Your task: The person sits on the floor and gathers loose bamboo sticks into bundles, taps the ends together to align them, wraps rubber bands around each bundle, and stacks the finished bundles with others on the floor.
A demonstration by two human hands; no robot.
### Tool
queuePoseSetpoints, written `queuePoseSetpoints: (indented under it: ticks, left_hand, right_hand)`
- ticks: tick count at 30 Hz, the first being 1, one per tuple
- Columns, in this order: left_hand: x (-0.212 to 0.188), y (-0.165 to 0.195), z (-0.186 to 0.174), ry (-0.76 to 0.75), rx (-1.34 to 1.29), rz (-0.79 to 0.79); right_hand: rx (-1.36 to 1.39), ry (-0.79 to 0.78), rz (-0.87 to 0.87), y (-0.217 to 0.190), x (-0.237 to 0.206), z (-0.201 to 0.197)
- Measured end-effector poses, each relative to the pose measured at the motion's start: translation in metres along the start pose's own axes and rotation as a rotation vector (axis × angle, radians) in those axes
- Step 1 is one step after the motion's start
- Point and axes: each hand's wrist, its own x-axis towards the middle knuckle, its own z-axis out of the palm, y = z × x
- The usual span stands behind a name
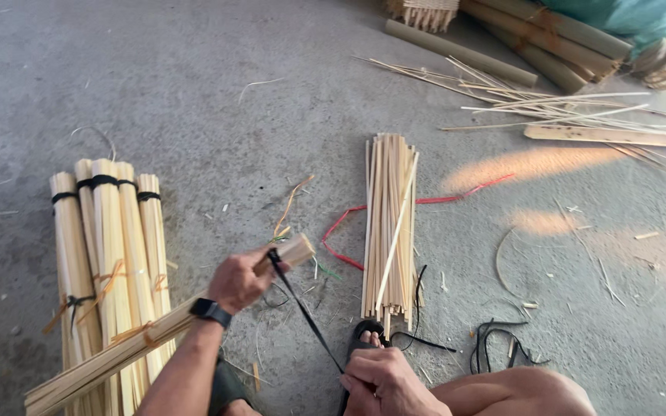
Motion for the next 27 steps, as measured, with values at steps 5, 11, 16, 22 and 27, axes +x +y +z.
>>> queuePoseSetpoints:
  ticks: [5,11,16,22,27]
  left_hand:
    - [0.0,0.017,-0.035,-0.137,-0.49,-0.069]
    - [-0.035,0.064,0.032,-0.457,-0.5,0.094]
    - [-0.02,0.057,0.076,-0.359,-0.41,0.023]
    - [0.002,0.039,0.046,-0.149,-0.408,-0.043]
    - [0.003,0.047,0.038,-0.155,-0.569,-0.045]
  right_hand:
    - [-0.13,0.05,0.306,0.082,0.006,0.021]
    - [0.242,-0.077,0.558,0.149,0.13,-0.009]
    - [-0.654,-0.45,0.33,0.072,0.162,-0.032]
    - [-0.56,-0.076,0.13,0.008,0.116,-0.026]
    - [-0.366,0.174,-0.001,0.034,0.102,-0.029]
